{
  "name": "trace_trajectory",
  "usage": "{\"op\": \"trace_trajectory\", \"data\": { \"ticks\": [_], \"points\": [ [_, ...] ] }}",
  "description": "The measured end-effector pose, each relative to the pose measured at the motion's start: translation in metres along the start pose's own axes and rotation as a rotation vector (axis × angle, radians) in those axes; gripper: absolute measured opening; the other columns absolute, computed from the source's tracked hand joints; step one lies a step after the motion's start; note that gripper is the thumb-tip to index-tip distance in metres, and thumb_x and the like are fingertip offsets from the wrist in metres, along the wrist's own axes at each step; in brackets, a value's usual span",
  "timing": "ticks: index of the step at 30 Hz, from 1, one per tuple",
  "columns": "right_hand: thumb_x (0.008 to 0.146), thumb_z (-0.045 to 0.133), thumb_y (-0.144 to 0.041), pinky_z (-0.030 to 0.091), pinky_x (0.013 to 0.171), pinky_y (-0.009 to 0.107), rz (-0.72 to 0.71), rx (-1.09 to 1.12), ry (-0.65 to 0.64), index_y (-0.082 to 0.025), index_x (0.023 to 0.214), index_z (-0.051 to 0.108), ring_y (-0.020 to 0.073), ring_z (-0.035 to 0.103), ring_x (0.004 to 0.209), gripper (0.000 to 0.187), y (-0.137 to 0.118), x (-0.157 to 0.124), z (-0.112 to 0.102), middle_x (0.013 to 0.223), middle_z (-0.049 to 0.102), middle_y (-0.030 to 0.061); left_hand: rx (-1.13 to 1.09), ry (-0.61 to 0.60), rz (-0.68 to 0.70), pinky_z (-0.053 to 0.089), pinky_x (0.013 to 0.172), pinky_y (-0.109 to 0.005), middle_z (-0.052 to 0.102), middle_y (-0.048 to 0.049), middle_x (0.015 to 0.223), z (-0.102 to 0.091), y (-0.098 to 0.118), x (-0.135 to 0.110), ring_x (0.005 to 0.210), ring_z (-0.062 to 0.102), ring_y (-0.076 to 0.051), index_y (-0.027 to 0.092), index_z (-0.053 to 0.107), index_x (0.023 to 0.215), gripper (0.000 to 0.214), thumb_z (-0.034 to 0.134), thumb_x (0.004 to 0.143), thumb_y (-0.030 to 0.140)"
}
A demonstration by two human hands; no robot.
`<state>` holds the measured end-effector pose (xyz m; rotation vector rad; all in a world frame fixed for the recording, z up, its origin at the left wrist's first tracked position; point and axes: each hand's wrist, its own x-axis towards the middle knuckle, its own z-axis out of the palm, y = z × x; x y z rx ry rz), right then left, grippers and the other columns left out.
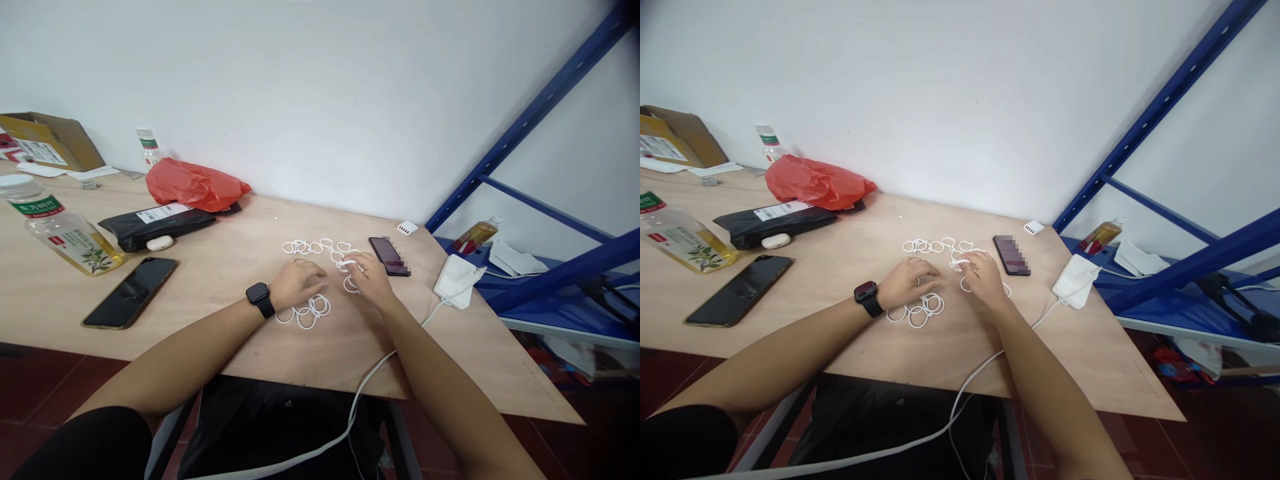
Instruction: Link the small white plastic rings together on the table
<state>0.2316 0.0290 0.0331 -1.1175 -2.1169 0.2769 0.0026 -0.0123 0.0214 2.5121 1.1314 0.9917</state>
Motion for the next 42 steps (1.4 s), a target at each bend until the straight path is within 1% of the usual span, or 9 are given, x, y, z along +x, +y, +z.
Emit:
{"op": "trace_trajectory", "data": {
  "ticks": [3,7,12,14,16,19,24,34,42],
  "points": [
    [0.095,0.044,-0.03,0.044,0.092,0.039,-0.077,0.0,-0.079,-0.023,0.092,0.071,0.0223,0.062,0.1,0.028,-0.009,-0.003,0.005,0.102,0.072,0.0056,-0.053,0.134,-0.014,0.048,0.088,-0.037,0.071,-0.0055,0.099,-0.001,-0.002,0.0,0.092,0.065,-0.019,0.02,0.061,0.116,0.029,0.058,0.091,0.035],
    [0.095,0.042,-0.025,0.043,0.088,0.036,-0.131,-0.039,-0.174,-0.022,0.091,0.069,0.0208,0.06,0.093,0.027,-0.017,-0.006,0.012,0.096,0.071,0.0051,-0.127,0.096,0.106,0.05,0.083,-0.032,0.07,-0.0047,0.096,-0.004,0.005,0.0,0.087,0.064,-0.016,0.019,0.058,0.122,0.032,0.054,0.091,0.025],
    [0.094,0.04,-0.022,0.043,0.081,0.035,-0.108,-0.08,-0.221,-0.019,0.078,0.064,0.0204,0.058,0.083,0.029,-0.023,-0.007,0.014,0.08,0.066,0.0054,-0.13,0.091,0.175,0.05,0.079,-0.03,0.07,-0.0052,0.093,-0.004,0.011,-0.001,0.085,0.064,-0.015,0.018,0.062,0.114,0.026,0.054,0.091,0.024],
    [0.092,0.044,-0.022,0.043,0.082,0.035,-0.086,-0.069,-0.202,-0.02,0.079,0.064,0.0205,0.059,0.084,0.025,-0.024,-0.008,0.014,0.082,0.067,0.005,-0.127,0.114,0.165,0.05,0.078,-0.029,0.071,-0.0047,0.091,-0.003,0.01,-0.001,0.082,0.064,-0.014,0.017,0.064,0.108,0.021,0.055,0.091,0.024],
    [0.091,0.05,-0.025,0.044,0.085,0.037,-0.069,-0.033,-0.137,-0.021,0.09,0.066,0.0212,0.061,0.09,0.016,-0.025,-0.009,0.013,0.092,0.069,0.0053,-0.12,0.135,0.134,0.05,0.076,-0.028,0.071,-0.0038,0.087,-0.002,0.008,-0.001,0.078,0.064,-0.013,0.017,0.066,0.103,0.018,0.055,0.091,0.024],
    [0.089,0.058,-0.029,0.046,0.09,0.039,-0.096,0.054,-0.015,-0.023,0.106,0.065,0.0224,0.061,0.101,0.019,-0.028,-0.01,0.012,0.106,0.069,0.0061,-0.102,0.164,0.088,0.049,0.075,-0.028,0.071,-0.0035,0.084,-0.002,0.005,0.0,0.076,0.064,-0.013,0.017,0.067,0.099,0.016,0.057,0.092,0.027],
    [0.088,0.063,-0.034,0.049,0.09,0.04,-0.23,0.157,-0.006,-0.027,0.103,0.068,0.0214,0.063,0.1,0.017,-0.03,-0.01,0.009,0.102,0.069,0.0049,-0.073,0.203,0.078,0.05,0.077,-0.029,0.073,-0.0045,0.085,-0.001,0.003,0.001,0.078,0.066,-0.015,0.018,0.069,0.096,0.019,0.057,0.093,0.032],
    [0.09,0.062,-0.037,0.052,0.083,0.037,-0.18,0.304,-0.025,-0.027,0.09,0.07,0.0193,0.065,0.089,0.013,-0.031,-0.01,0.011,0.092,0.071,0.003,-0.101,0.274,0.099,0.051,0.075,-0.027,0.074,-0.0044,0.086,-0.001,0.005,-0.001,0.078,0.068,-0.014,0.018,0.07,0.093,0.023,0.056,0.095,0.036],
    [0.092,0.058,-0.038,0.052,0.084,0.039,-0.199,0.292,-0.013,-0.026,0.09,0.069,0.02,0.065,0.09,0.017,-0.039,-0.013,0.01,0.091,0.072,0.0039,-0.161,0.239,0.059,0.052,0.075,-0.026,0.074,-0.0051,0.085,-0.004,0.007,-0.001,0.077,0.068,-0.013,0.019,0.072,0.091,0.026,0.055,0.095,0.038]
  ]
}}
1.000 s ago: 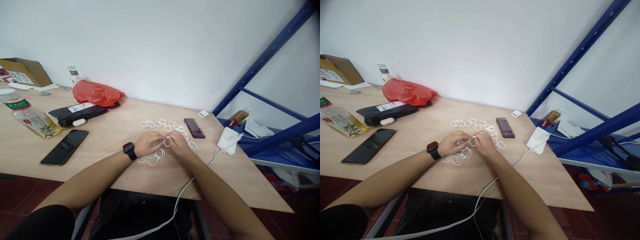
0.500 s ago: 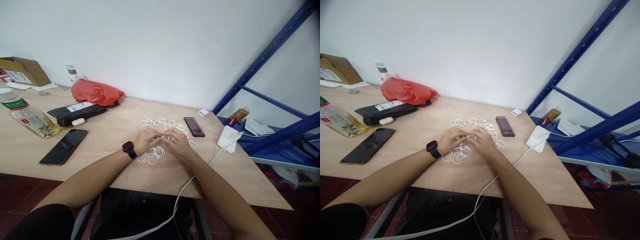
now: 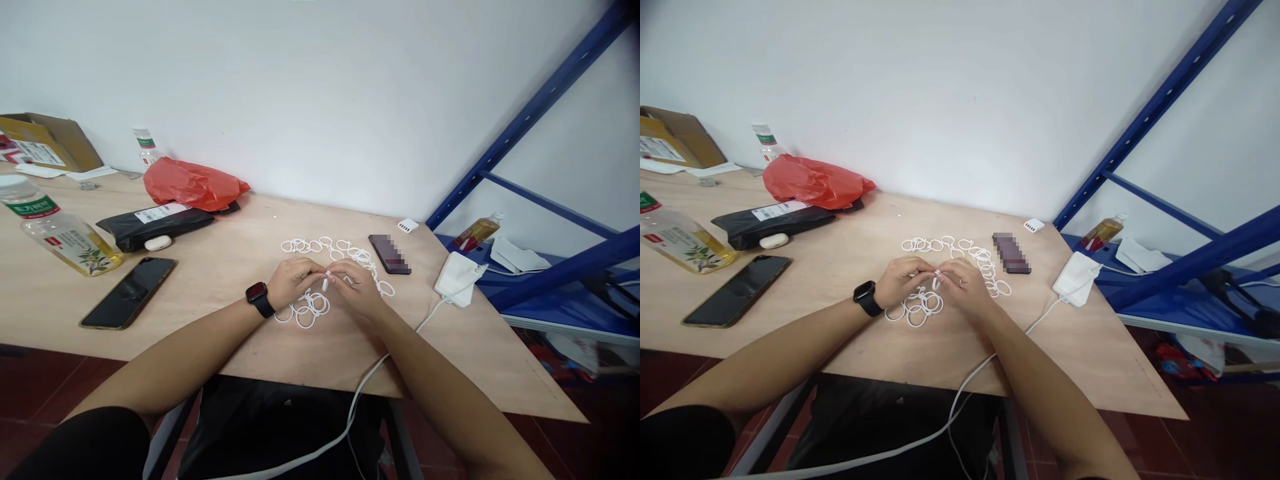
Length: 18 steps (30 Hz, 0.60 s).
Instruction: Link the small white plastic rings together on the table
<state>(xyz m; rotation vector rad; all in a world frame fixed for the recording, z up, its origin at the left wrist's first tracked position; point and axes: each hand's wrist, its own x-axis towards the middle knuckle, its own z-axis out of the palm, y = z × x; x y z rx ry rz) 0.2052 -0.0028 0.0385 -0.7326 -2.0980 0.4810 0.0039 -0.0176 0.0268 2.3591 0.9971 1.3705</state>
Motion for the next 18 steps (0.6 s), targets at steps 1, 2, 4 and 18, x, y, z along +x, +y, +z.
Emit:
{"op": "trace_trajectory", "data": {
  "ticks": [1,2,4,18],
  "points": [
    [0.092,0.058,-0.038,0.052,0.083,0.039,-0.007,0.003,0.002,-0.026,0.09,0.069,0.0199,0.065,0.09,0.017,-0.0011,-0.0001,0.0,0.091,0.072,0.0039,-0.003,-0.003,-0.011,0.052,0.074,-0.026,0.074,-0.005,0.084,0.0001,0.0,-0.0001,0.076,0.067,-0.013,0.019,0.072,0.091,0.027,0.056,0.094,0.039],
    [0.092,0.057,-0.038,0.052,0.083,0.039,-0.013,0.008,0.002,-0.026,0.09,0.069,0.0199,0.065,0.089,0.017,-0.0021,-0.0001,0.0001,0.09,0.072,0.004,-0.005,-0.004,-0.02,0.052,0.073,-0.026,0.074,-0.005,0.084,0.0003,0.0,-0.0002,0.075,0.067,-0.013,0.019,0.072,0.09,0.027,0.056,0.094,0.041],
    [0.092,0.057,-0.038,0.052,0.083,0.039,-0.017,0.016,0.003,-0.026,0.09,0.069,0.0201,0.065,0.089,0.017,-0.0032,-0.0002,0.0003,0.09,0.072,0.0039,-0.006,-0.002,-0.031,0.052,0.071,-0.025,0.073,-0.0048,0.083,0.0007,-0.0003,-0.0003,0.074,0.067,-0.013,0.019,0.072,0.09,0.029,0.056,0.093,0.042],
    [0.094,0.055,-0.035,0.051,0.084,0.04,-0.038,0.009,0.004,-0.027,0.09,0.068,0.0205,0.065,0.091,0.016,-0.0088,-0.001,0.0011,0.092,0.072,0.0034,-0.071,-0.011,-0.054,0.049,0.068,-0.024,0.07,-0.0037,0.081,-0.0006,0.0056,-0.0001,0.072,0.064,-0.012,0.017,0.067,0.086,0.027,0.054,0.095,0.04]
  ]
}}
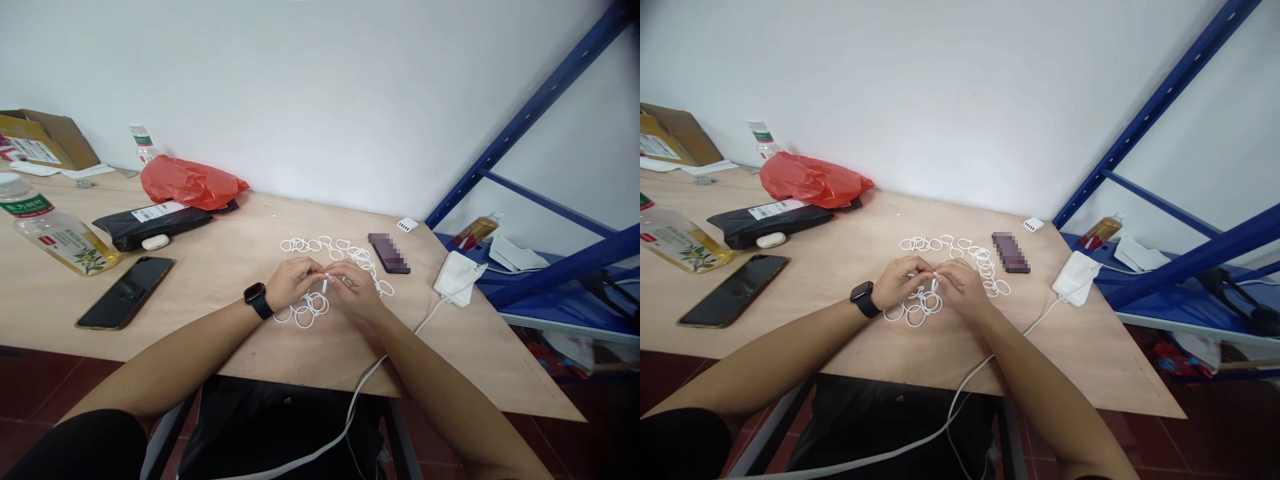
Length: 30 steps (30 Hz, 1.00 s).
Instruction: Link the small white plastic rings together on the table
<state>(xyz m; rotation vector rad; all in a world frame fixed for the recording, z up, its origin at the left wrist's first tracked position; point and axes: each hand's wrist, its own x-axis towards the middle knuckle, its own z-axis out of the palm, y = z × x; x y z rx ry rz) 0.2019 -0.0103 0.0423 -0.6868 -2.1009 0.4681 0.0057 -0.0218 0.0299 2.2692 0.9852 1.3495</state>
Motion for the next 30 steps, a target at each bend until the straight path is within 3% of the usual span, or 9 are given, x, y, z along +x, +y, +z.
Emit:
{"op": "trace_trajectory", "data": {
  "ticks": [5,10,15,18,23,26,30],
  "points": [
    [0.095,0.054,-0.033,0.05,0.085,0.039,0.041,-0.085,0.01,-0.026,0.092,0.069,0.0206,0.065,0.09,0.017,0.001,-0.001,0.001,0.092,0.073,0.0031,0.032,0.026,-0.017,0.049,0.069,-0.026,0.07,-0.0043,0.081,0.002,-0.006,0.001,0.072,0.063,-0.013,0.017,0.068,0.089,0.025,0.057,0.093,0.039],
    [0.091,0.059,-0.035,0.051,0.086,0.037,0.174,-0.097,0.039,-0.025,0.093,0.071,0.0209,0.067,0.091,0.016,0.007,-0.002,0.006,0.094,0.074,0.0032,0.005,0.029,0.039,0.05,0.073,-0.028,0.069,-0.0049,0.083,0.002,-0.008,0.003,0.077,0.062,-0.014,0.017,0.067,0.088,0.019,0.057,0.093,0.033],
    [0.087,0.062,-0.035,0.049,0.091,0.038,0.225,-0.212,-0.006,-0.025,0.106,0.07,0.0231,0.065,0.101,0.023,0.016,0.001,0.002,0.107,0.073,0.0048,0.045,0.03,0.06,0.049,0.088,-0.036,0.068,-0.0078,0.103,0.002,-0.008,0.002,0.098,0.063,-0.018,0.018,0.062,0.09,0.013,0.057,0.093,0.029],
    [0.086,0.06,-0.028,0.044,0.099,0.043,0.191,-0.375,-0.126,-0.024,0.106,0.07,0.0253,0.061,0.108,0.022,0.026,0.003,-0.011,0.111,0.071,0.0061,0.084,-0.033,-0.01,0.048,0.091,-0.038,0.069,-0.0062,0.104,0.002,-0.009,0.001,0.099,0.063,-0.019,0.018,0.061,0.092,0.011,0.056,0.092,0.028],
    [0.083,0.052,-0.013,0.036,0.106,0.043,0.339,-0.671,-0.295,-0.019,0.116,0.067,0.0269,0.052,0.123,0.037,0.047,0.001,-0.034,0.13,0.062,0.01,0.18,-0.16,-0.04,0.047,0.084,-0.035,0.069,-0.0035,0.085,0.002,-0.01,0.001,0.084,0.062,-0.018,0.018,0.062,0.088,0.012,0.055,0.09,0.027],
    [0.082,0.053,-0.014,0.034,0.106,0.041,0.374,-0.743,-0.399,-0.019,0.115,0.068,0.0265,0.051,0.124,0.037,0.052,-0.002,-0.038,0.132,0.06,0.0105,0.199,-0.252,0.016,0.045,0.084,-0.033,0.07,-0.0043,0.087,0.003,-0.012,0.001,0.085,0.062,-0.018,0.018,0.065,0.087,0.013,0.054,0.09,0.026],
    [0.082,0.053,-0.014,0.032,0.106,0.042,0.365,-0.774,-0.436,-0.022,0.104,0.072,0.0261,0.052,0.123,0.03,0.05,-0.004,-0.034,0.129,0.063,0.0085,0.208,-0.378,0.019,0.045,0.082,-0.03,0.071,-0.0032,0.086,0.004,-0.015,0.0,0.083,0.064,-0.016,0.018,0.067,0.086,0.015,0.056,0.09,0.027]
  ]
}}
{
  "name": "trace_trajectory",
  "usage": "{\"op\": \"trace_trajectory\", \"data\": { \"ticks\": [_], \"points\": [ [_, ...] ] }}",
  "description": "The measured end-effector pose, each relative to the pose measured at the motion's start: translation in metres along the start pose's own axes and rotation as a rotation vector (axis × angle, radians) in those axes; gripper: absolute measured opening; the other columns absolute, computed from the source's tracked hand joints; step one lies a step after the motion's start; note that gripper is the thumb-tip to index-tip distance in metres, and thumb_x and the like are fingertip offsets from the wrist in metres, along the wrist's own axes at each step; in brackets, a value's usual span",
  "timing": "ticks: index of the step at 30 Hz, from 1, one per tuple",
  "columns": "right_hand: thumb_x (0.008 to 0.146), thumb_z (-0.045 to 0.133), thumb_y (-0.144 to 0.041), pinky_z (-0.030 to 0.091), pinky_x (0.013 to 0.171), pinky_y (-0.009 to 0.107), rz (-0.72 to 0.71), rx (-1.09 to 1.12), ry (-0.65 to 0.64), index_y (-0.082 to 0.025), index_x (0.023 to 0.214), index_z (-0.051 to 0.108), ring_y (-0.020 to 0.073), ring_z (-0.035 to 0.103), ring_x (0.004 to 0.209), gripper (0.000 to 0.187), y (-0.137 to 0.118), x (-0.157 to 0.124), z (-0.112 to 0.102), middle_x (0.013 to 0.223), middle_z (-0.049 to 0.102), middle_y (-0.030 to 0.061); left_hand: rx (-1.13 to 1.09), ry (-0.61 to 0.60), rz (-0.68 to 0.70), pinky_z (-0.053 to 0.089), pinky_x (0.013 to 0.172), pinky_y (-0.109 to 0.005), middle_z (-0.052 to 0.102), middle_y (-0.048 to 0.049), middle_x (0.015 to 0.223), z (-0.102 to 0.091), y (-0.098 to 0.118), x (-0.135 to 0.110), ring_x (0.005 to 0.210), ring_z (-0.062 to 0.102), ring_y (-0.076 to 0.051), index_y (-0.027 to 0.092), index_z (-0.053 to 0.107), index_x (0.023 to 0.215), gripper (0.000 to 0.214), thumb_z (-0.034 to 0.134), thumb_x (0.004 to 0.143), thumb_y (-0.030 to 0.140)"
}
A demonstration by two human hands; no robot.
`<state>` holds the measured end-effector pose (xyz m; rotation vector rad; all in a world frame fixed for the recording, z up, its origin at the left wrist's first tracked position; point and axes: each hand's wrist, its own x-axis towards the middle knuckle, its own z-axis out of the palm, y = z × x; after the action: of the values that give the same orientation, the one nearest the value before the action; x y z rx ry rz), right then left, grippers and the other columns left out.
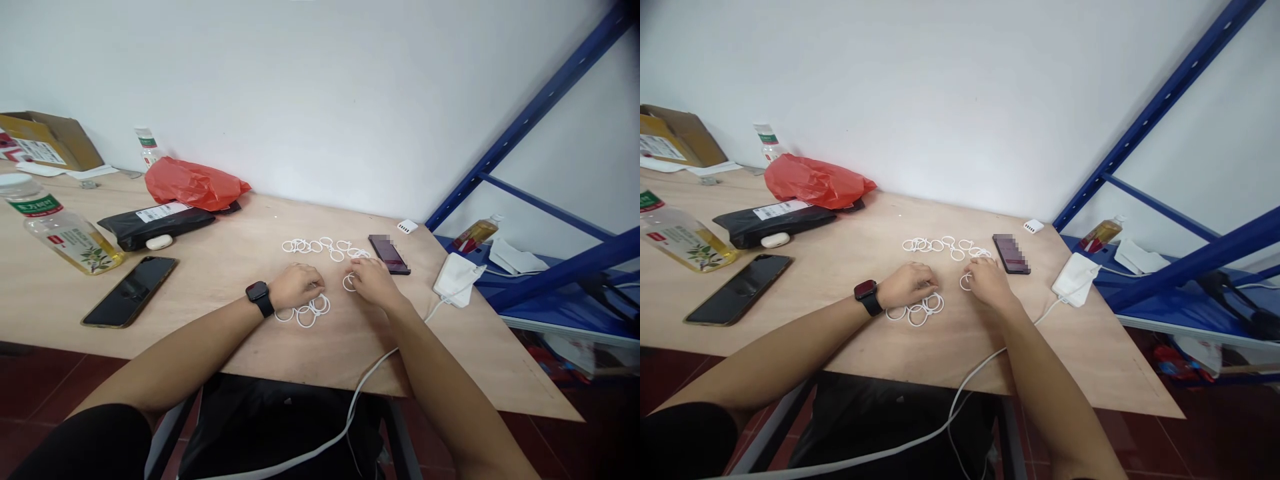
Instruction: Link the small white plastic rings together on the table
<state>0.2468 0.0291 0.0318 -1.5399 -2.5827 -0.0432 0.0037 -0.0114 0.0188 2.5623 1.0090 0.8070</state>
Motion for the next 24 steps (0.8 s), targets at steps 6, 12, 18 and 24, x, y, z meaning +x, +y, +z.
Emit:
{"op": "trace_trajectory", "data": {
  "ticks": [6,12,18,24],
  "points": [
    [0.083,0.055,-0.017,0.036,0.103,0.042,-0.043,0.069,0.059,-0.024,0.093,0.075,0.025,0.057,0.115,0.023,-0.006,0.003,-0.003,0.122,0.067,0.0062,0.007,-0.056,-0.012,0.045,0.082,-0.029,0.071,-0.0021,0.087,0.001,0.0,-0.001,0.083,0.065,-0.016,0.018,0.068,0.085,0.016,0.058,0.09,0.03],
    [0.087,0.055,-0.027,0.047,0.083,0.034,0.019,0.477,0.19,-0.022,0.099,0.071,0.0208,0.065,0.089,0.021,-0.019,0.002,-0.004,0.094,0.073,0.0055,-0.003,0.056,-0.048,0.048,0.085,-0.035,0.069,-0.0062,0.103,0.002,-0.001,-0.002,0.091,0.064,-0.019,0.019,0.062,0.109,0.027,0.06,0.09,0.037],
    [0.081,0.061,-0.036,0.035,0.049,0.022,0.153,0.925,0.084,-0.022,0.091,0.057,0.0109,0.048,0.048,0.018,-0.044,-0.003,0.002,0.056,0.055,-0.0074,-0.098,0.271,0.088,0.051,0.09,-0.04,0.058,-0.0117,0.118,-0.004,0.006,-0.001,0.105,0.058,-0.022,0.019,0.053,0.123,0.046,0.067,0.085,0.042],
    [0.079,0.057,-0.027,0.028,0.045,0.02,0.129,0.967,0.078,-0.021,0.086,0.056,0.0092,0.042,0.045,0.01,-0.048,-0.004,0.008,0.053,0.05,-0.0085,-0.043,0.22,0.179,0.049,0.094,-0.041,0.054,-0.0111,0.126,-0.005,0.012,0.0,0.109,0.056,-0.022,0.022,0.066,0.101,0.018,0.063,0.089,0.036]
  ]
}}
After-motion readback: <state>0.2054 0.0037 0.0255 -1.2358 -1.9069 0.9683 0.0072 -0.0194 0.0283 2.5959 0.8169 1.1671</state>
